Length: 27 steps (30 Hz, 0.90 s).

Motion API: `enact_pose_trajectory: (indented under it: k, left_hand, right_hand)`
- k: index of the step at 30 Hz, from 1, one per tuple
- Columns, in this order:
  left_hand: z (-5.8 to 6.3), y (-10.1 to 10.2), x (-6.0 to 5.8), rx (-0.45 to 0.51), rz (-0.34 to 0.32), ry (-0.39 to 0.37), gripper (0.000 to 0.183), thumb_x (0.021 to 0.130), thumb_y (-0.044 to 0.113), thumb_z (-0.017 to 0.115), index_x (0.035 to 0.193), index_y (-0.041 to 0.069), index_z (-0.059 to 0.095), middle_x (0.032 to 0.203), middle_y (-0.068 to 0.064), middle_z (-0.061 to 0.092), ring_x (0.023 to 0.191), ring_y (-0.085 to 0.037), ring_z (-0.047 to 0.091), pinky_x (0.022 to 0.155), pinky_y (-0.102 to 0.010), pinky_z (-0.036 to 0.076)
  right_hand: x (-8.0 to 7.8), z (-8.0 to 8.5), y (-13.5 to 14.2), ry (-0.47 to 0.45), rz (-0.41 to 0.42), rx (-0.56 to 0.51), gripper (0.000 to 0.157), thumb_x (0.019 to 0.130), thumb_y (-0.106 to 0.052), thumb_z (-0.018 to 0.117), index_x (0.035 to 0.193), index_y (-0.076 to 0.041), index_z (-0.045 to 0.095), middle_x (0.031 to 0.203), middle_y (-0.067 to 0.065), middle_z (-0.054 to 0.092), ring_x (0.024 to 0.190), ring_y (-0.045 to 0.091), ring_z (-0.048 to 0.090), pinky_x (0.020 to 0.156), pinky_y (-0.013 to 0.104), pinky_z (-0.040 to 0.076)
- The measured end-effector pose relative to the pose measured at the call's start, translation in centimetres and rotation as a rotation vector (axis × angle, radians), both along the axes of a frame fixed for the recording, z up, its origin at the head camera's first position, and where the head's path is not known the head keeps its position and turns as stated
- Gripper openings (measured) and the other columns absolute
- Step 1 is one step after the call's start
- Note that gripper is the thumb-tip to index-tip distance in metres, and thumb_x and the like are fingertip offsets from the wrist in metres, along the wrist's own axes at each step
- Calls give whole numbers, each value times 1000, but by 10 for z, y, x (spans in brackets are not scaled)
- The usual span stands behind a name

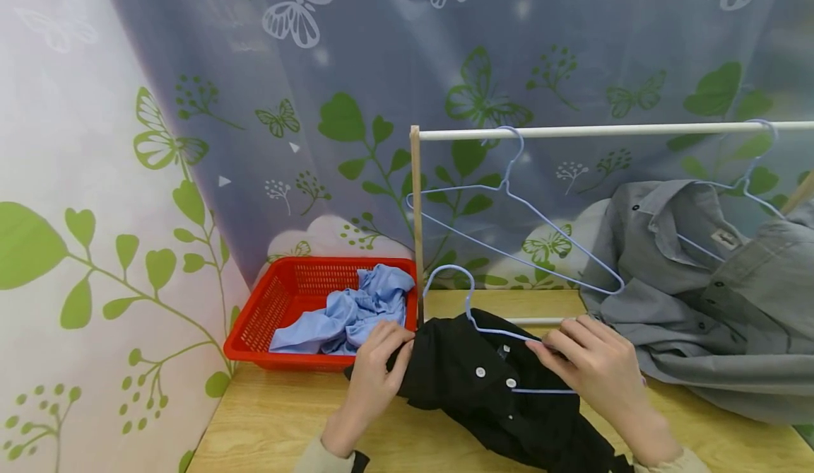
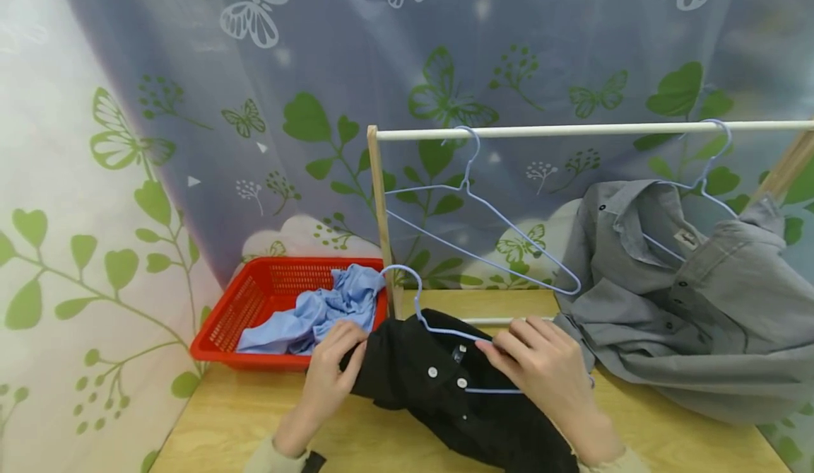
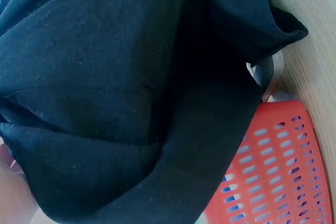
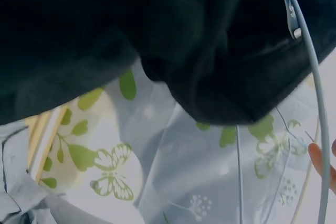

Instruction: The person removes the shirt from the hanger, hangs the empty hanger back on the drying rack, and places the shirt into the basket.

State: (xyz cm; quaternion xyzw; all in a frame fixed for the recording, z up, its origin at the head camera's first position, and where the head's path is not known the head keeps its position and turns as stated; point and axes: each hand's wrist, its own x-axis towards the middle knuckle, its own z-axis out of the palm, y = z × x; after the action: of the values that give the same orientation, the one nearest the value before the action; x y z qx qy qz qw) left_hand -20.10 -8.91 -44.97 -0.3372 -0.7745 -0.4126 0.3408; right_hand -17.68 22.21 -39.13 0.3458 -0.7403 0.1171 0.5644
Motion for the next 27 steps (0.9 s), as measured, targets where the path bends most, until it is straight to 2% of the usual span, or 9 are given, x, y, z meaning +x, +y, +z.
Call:
enact_pose_trajectory:
  k: [4, 9, 15, 17, 22, 24, 27]
  left_hand:
    - [1, -4, 1, 3, 17, -26, 10, 94, -2, 64, 95, 5, 70, 89, -3, 65, 87, -17, 59, 78, -31, 52]
    - [-1, -11, -3, 17, 34, 8, 11, 92, -4, 67, 94, 6, 71, 89, -3, 65, 88, -18, 60, 78, -31, 52]
    - [-3, -23, -8, 51, 55, 39, 7, 97, 9, 67, 95, 8, 74, 88, -1, 65, 85, -18, 60, 79, -26, 49]
    - [-3, -26, -8, 66, 64, 39, 6, 95, 8, 69, 95, 9, 75, 87, -1, 66, 83, -17, 60, 79, -23, 49]
    - [-3, -38, -8, 105, 141, 34, 11, 88, -4, 73, 89, 8, 74, 82, -1, 68, 78, -17, 63, 77, -19, 51]
    - [-2, -43, -7, 106, 172, 25, 10, 88, -4, 72, 88, 6, 73, 82, -2, 68, 78, -16, 64, 77, -19, 52]
    - [-1, -47, -5, 99, 195, 30, 10, 87, -5, 72, 88, 5, 73, 84, -3, 69, 80, -17, 65, 78, -21, 54]
  right_hand:
    - [3, 9, 8, 29, -36, -30, 49, 102, -43, 58, 63, -14, 57, 62, -2, 51, 52, 17, 44, 48, 31, 37]
    - [8, 22, 22, 36, -77, -65, 52, 102, -45, 58, 60, -12, 58, 59, -1, 49, 49, 17, 41, 44, 29, 31]
    - [11, 33, 45, 29, -126, -137, 57, 100, -50, 58, 58, -11, 59, 56, 1, 50, 47, 18, 41, 44, 30, 30]
    - [13, 38, 51, 38, -146, -154, 59, 100, -50, 58, 58, -9, 59, 55, 2, 50, 46, 20, 42, 43, 31, 30]
    - [21, 47, 74, 29, -238, -152, 64, 101, -52, 55, 59, -4, 60, 54, 5, 49, 44, 23, 42, 41, 32, 30]
    - [24, 48, 87, 23, -277, -149, 67, 101, -54, 53, 60, -1, 61, 53, 6, 48, 43, 25, 40, 43, 32, 31]
    - [24, 51, 102, 24, -274, -181, 72, 101, -55, 54, 58, 3, 60, 52, 10, 47, 43, 28, 38, 49, 26, 31]
